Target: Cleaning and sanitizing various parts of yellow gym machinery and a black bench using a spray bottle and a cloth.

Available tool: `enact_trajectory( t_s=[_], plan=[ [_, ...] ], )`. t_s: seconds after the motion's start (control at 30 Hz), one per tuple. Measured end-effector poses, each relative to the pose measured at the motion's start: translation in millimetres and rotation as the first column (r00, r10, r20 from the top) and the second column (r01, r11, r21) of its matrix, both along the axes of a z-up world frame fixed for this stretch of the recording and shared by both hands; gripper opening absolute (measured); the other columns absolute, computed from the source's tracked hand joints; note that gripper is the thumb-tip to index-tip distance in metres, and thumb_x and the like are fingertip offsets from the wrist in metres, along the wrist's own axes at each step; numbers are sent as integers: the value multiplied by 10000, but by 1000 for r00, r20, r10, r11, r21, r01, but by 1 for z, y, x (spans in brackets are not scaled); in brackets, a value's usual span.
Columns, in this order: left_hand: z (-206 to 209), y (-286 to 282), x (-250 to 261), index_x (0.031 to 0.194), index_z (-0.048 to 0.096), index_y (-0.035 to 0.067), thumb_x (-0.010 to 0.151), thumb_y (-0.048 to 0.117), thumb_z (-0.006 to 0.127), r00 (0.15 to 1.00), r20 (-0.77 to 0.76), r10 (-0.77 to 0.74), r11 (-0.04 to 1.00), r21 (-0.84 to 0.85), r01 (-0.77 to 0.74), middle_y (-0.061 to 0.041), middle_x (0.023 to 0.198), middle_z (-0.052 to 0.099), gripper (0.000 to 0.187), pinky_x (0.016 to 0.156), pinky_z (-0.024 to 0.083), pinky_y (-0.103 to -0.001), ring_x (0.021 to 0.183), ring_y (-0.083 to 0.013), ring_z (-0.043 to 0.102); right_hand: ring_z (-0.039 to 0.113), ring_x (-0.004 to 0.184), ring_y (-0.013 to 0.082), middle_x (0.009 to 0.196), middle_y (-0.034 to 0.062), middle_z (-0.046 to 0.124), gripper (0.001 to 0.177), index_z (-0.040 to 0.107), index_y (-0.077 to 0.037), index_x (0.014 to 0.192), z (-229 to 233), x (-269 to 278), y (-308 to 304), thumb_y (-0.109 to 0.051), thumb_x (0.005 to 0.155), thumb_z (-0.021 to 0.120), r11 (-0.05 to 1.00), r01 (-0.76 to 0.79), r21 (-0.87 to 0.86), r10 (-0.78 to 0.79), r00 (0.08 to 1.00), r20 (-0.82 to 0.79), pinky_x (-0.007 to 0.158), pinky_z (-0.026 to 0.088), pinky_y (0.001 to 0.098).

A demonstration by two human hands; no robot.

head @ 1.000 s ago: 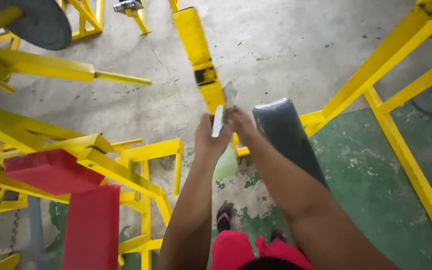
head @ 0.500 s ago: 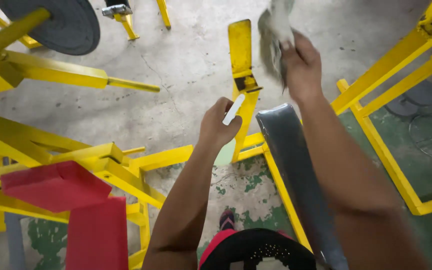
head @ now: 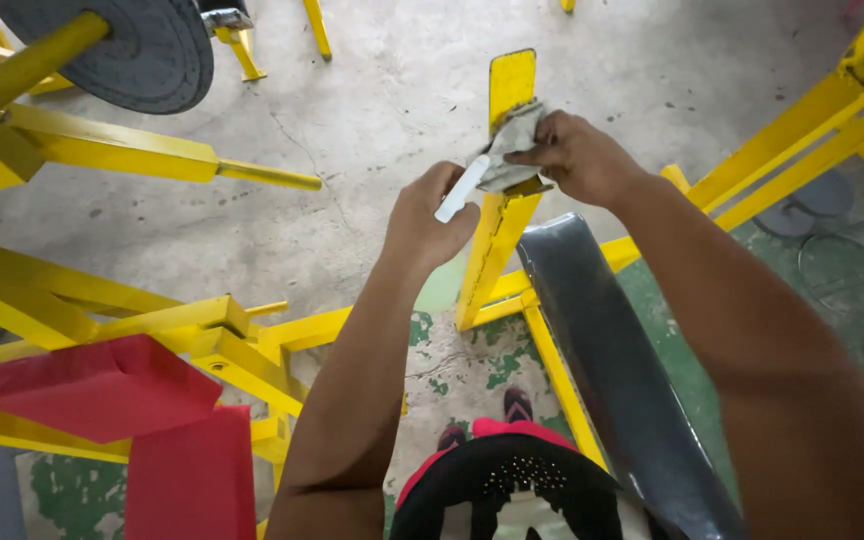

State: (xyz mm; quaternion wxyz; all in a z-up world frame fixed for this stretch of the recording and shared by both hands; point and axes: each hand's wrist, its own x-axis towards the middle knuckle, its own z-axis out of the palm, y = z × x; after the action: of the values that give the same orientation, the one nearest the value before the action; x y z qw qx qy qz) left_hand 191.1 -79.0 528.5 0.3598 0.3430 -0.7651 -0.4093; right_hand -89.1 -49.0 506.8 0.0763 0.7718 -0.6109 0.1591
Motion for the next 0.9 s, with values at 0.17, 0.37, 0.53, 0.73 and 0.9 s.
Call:
enact_trajectory(
  t_s=[0.17, 0.37, 0.53, 0.73, 0.9],
  plan=[
    [-13, -6, -11, 1136, 679, 71, 811, 183, 672, 999, -38, 1, 998, -60, -3, -156, 966, 753, 344, 783, 570, -373, 878, -290, 744, 600, 1157, 306, 1217, 115, 609, 583, 736, -300, 1374, 26, -4, -4, 24, 890, 754, 987, -84, -137, 68, 991, -118, 986, 535, 345],
    [9, 2, -25, 1173, 674, 63, 816, 172, 670, 996, 6, 94, 994, -57, -93, -171, 985, 748, 374, 803, 570, -374, 926, -322, 740, 552, 1263, 392, 1534, 249, 421, 673, 639, -303, 1485, 36, 4, -23, 19, 903, 742, 902, -168, -397, 137, 985, -107, 1050, 534, 378],
    [2, 4, -26, 1171, 673, 40, 821, 151, 676, 995, -41, 94, 992, -83, -97, -162, 1044, 756, 368, 857, 571, -356, 988, -302, 746, 601, 1342, 392, 1621, 217, 380, 731, 613, -361, 1544, 0, -20, -26, 70, 957, 676, 948, -187, -258, 183, 982, -39, 1081, 581, 386],
    [0, 16, -25, 1223, 654, 10, 840, 153, 700, 985, -26, 171, 982, -74, -172, -187, 1083, 744, 412, 868, 571, -352, 996, -301, 744, 684, 1114, 349, 1538, 229, 456, 705, 577, -372, 1589, 32, -41, -20, -9, 1004, 731, 957, -178, -228, 158, 982, -101, 930, 605, 392],
    [-11, 24, -31, 1266, 650, -13, 834, 138, 712, 995, -68, 74, 988, -128, -83, -192, 1136, 742, 462, 903, 573, -339, 1046, -275, 745, 667, 1098, 358, 1477, 228, 480, 729, 508, -324, 1587, 45, -36, -22, -19, 969, 742, 921, -207, -329, 190, 978, -84, 948, 589, 414]
  ],
)
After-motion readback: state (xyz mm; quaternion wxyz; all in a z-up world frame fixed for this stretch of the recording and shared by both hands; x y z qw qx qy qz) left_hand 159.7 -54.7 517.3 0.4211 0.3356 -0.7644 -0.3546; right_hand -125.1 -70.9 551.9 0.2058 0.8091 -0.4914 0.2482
